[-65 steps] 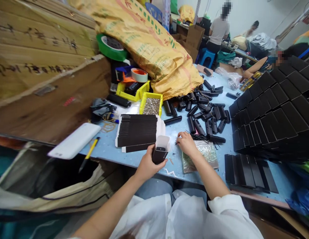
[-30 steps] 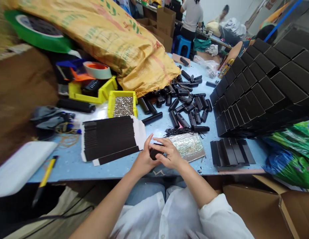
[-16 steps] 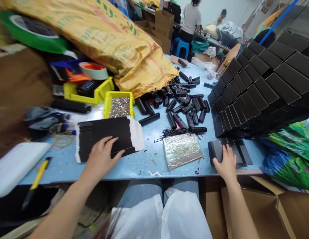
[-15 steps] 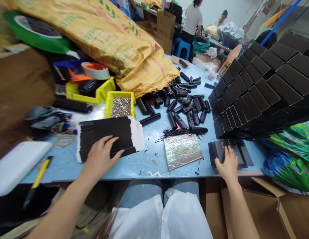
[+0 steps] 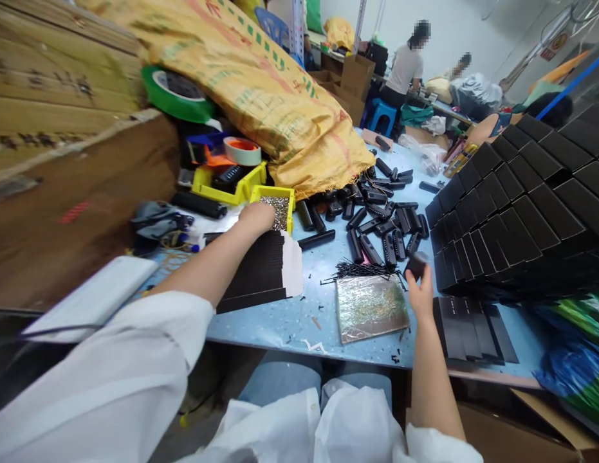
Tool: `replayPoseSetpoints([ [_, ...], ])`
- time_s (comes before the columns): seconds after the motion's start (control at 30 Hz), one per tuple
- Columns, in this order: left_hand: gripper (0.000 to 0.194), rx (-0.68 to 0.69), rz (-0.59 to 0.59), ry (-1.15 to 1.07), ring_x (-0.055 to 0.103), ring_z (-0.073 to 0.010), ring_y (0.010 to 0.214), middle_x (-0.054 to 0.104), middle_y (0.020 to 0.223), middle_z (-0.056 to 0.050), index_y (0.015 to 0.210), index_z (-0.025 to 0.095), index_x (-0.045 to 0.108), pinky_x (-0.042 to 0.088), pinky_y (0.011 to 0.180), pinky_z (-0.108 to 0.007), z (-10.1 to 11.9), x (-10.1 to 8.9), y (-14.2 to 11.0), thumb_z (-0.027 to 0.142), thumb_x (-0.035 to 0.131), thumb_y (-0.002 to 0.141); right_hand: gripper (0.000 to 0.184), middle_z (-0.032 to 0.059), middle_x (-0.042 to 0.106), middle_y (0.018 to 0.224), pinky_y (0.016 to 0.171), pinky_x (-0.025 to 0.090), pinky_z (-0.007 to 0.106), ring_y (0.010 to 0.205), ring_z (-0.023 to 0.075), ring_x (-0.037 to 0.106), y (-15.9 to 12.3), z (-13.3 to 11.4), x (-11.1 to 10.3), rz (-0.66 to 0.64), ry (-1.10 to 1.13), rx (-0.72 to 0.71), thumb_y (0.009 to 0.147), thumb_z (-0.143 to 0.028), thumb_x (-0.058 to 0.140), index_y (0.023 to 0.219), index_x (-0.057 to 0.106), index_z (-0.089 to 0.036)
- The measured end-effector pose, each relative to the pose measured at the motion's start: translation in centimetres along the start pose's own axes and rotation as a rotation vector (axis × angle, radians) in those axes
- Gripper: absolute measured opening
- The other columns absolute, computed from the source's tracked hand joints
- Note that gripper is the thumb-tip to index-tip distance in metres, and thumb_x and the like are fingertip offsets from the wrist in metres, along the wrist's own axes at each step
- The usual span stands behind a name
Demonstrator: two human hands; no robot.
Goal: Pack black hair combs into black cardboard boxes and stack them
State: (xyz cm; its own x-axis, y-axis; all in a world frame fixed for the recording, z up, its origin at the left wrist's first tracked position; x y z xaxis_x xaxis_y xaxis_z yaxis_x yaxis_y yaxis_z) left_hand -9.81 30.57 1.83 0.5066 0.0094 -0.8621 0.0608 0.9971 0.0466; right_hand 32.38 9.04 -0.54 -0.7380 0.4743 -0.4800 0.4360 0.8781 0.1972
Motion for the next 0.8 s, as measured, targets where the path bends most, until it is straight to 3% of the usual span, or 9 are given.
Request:
replayPoseSetpoints([
  [0.1, 0.013, -0.074, -0.045, 0.039, 0.063, -0.0295, 0.096, 0.069, 0.081, -0.019, 0.059, 0.008, 0.058, 0.044, 0.091, -0.040, -0.7, 0.1, 0.9, 0.010, 0.059, 0.072, 0.039, 0.0014, 0.064, 0.092, 0.078, 0.051, 0.038, 0.078, 0.0172, 0.063, -3.7, 0.2, 0.8, 0.030, 0.739, 0.227, 0.078, -0.038, 0.060, 0.113, 0.052, -0.023],
  [0.17, 0.013, -0.065, -0.057, 0.028, 0.063, -0.0263, 0.096, 0.070, 0.085, -0.017, 0.063, 0.006, 0.060, 0.043, 0.092, -0.039, -0.6, -0.3, 0.7, 0.011, 0.059, 0.074, 0.037, -0.0047, 0.058, 0.081, 0.062, 0.050, 0.029, 0.057, 0.0099, 0.055, -5.5, 0.0, 2.5, 0.041, 0.941, 0.362, 0.075, -0.040, 0.065, 0.106, 0.050, -0.025],
  [0.27, 0.015, -0.019, -0.021, -0.026, 0.062, -0.0219, 0.097, 0.071, 0.097, -0.013, 0.083, 0.004, 0.067, 0.044, 0.094, -0.037, 0.6, -0.9, -1.7, 0.015, 0.057, 0.080, 0.036, -0.0069, 0.053, 0.081, 0.059, 0.048, 0.025, 0.054, 0.0069, 0.051, -6.8, -0.8, 5.1, 0.059, 0.967, 0.358, 0.073, -0.038, 0.067, 0.103, 0.048, -0.027],
  [0.33, 0.023, 0.011, -0.016, -0.193, 0.064, -0.0188, 0.093, 0.072, 0.100, -0.008, 0.099, 0.010, 0.069, 0.048, 0.090, -0.034, 2.5, -0.2, -5.4, 0.023, 0.059, 0.083, 0.038, -0.0042, 0.054, 0.085, 0.068, 0.051, 0.030, 0.066, 0.0106, 0.056, -7.0, -1.8, 6.6, -0.054, 0.900, 0.286, 0.070, -0.032, 0.065, 0.104, 0.050, -0.025],
  [0.43, 0.027, -0.016, -0.199, -0.845, 0.068, -0.0186, 0.083, 0.074, 0.088, -0.006, 0.098, 0.016, 0.072, 0.052, 0.085, -0.036, 6.5, 3.6, -13.2, 0.033, 0.068, 0.079, 0.038, -0.0017, 0.054, 0.083, 0.073, 0.050, 0.034, 0.070, 0.0145, 0.057, -7.1, -4.2, 7.6, -0.183, 0.861, 0.204, 0.067, -0.027, 0.061, 0.104, 0.053, -0.024],
  [0.47, 0.025, -0.065, -0.298, -1.005, 0.068, -0.0187, 0.080, 0.074, 0.083, -0.006, 0.091, 0.015, 0.072, 0.053, 0.082, -0.035, 7.9, 5.2, -15.8, 0.035, 0.071, 0.077, 0.033, -0.0024, 0.052, 0.079, 0.072, 0.050, 0.035, 0.067, 0.0143, 0.055, -7.1, -5.3, 7.4, -0.172, 0.899, 0.180, 0.069, -0.029, 0.059, 0.101, 0.053, -0.024],
  [0.57, 0.028, -0.321, -0.418, -1.457, 0.069, -0.0178, 0.077, 0.074, 0.083, -0.007, 0.085, 0.015, 0.070, 0.056, 0.078, -0.033, 10.9, 9.1, -21.8, 0.037, 0.079, 0.070, 0.016, -0.0045, 0.042, 0.068, 0.068, 0.049, 0.034, 0.059, 0.0130, 0.049, -6.7, -8.8, 6.6, -0.044, 1.065, 0.112, 0.081, -0.040, 0.048, 0.087, 0.050, -0.026],
  [0.67, 0.027, -0.513, -0.377, -1.683, 0.068, -0.0117, 0.074, 0.073, 0.084, -0.004, 0.082, 0.015, 0.070, 0.056, 0.076, -0.024, 11.9, 10.4, -24.0, 0.030, 0.084, 0.065, 0.021, -0.0053, 0.037, 0.066, 0.066, 0.047, 0.032, 0.057, 0.0122, 0.045, -6.5, -11.4, 6.6, 0.062, 1.151, 0.106, 0.086, -0.046, 0.042, 0.082, 0.046, -0.026],
  [0.8, 0.026, -0.557, -0.332, -1.722, 0.064, -0.0077, 0.065, 0.069, 0.075, 0.001, 0.078, 0.014, 0.068, 0.055, 0.070, -0.020, 12.1, 9.9, -24.1, 0.022, 0.086, 0.061, 0.021, -0.0058, 0.034, 0.066, 0.063, 0.046, 0.030, 0.054, 0.0118, 0.041, -6.6, -11.7, 7.4, 0.143, 1.134, 0.154, 0.085, -0.047, 0.043, 0.081, 0.043, -0.026],
])
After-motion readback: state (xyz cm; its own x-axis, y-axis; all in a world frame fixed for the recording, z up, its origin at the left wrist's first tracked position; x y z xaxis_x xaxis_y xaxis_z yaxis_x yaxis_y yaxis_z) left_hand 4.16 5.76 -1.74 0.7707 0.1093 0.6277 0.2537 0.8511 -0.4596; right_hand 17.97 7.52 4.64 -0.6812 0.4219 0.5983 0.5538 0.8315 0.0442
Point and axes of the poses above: each hand's wrist, its own y-axis towards the middle knuckle, its own x-axis out of the palm, z = x × y, the point moved 4 cm from there along y, towards the middle knuckle
